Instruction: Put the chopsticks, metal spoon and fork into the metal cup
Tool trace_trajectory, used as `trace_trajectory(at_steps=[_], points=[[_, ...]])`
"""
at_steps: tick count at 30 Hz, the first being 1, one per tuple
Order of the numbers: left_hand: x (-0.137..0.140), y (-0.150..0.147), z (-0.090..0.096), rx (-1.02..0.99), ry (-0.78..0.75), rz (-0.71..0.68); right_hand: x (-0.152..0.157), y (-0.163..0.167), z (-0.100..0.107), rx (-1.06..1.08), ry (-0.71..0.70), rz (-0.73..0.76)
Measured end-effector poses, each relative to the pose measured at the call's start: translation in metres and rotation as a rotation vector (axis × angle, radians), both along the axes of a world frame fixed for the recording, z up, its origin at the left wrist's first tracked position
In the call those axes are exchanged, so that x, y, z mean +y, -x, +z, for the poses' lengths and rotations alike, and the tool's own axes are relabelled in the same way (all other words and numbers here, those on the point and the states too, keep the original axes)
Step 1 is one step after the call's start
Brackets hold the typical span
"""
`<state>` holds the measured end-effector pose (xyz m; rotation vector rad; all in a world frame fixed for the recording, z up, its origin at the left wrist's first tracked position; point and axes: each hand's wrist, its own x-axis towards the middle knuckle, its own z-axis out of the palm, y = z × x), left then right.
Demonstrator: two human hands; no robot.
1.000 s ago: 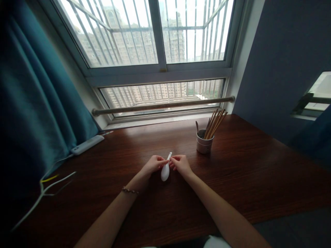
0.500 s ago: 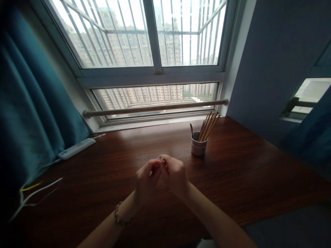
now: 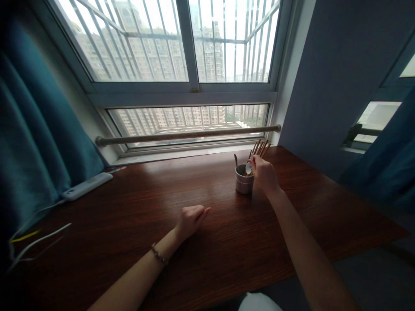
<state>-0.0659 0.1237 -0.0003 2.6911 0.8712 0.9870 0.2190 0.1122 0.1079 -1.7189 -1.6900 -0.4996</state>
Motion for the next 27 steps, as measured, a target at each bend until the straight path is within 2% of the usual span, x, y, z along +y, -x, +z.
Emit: trace_trajectory(at_steps=[2,6,14,19,21,24,26,27], points=[[-0.001,-0.001,0.000,0.022,0.002,-0.015,0.008,-0.002,-0.008,-0.071,0.105,0.029],[-0.001,-0.001,-0.001,0.051,0.009,-0.019,0.017,0.001,-0.021,-0.132,0.182,0.061],[-0.001,-0.001,-0.003,0.077,0.042,-0.024,0.025,0.005,-0.033,-0.112,0.244,0.087],[-0.002,-0.002,-0.002,0.056,0.080,-0.036,0.021,0.006,-0.028,-0.078,0.248,0.134],[-0.003,-0.002,-0.001,0.033,0.102,-0.045,0.015,0.014,-0.024,-0.050,0.156,0.106],[-0.004,-0.003,0.000,-0.038,0.157,-0.045,0.001,0.049,-0.025,0.101,-0.188,0.056],[-0.004,-0.003,0.001,-0.126,0.213,-0.013,-0.009,0.086,-0.036,0.222,-0.311,0.167],[-0.003,-0.003,0.001,-0.183,0.245,0.015,-0.014,0.105,-0.044,0.231,-0.281,0.283]])
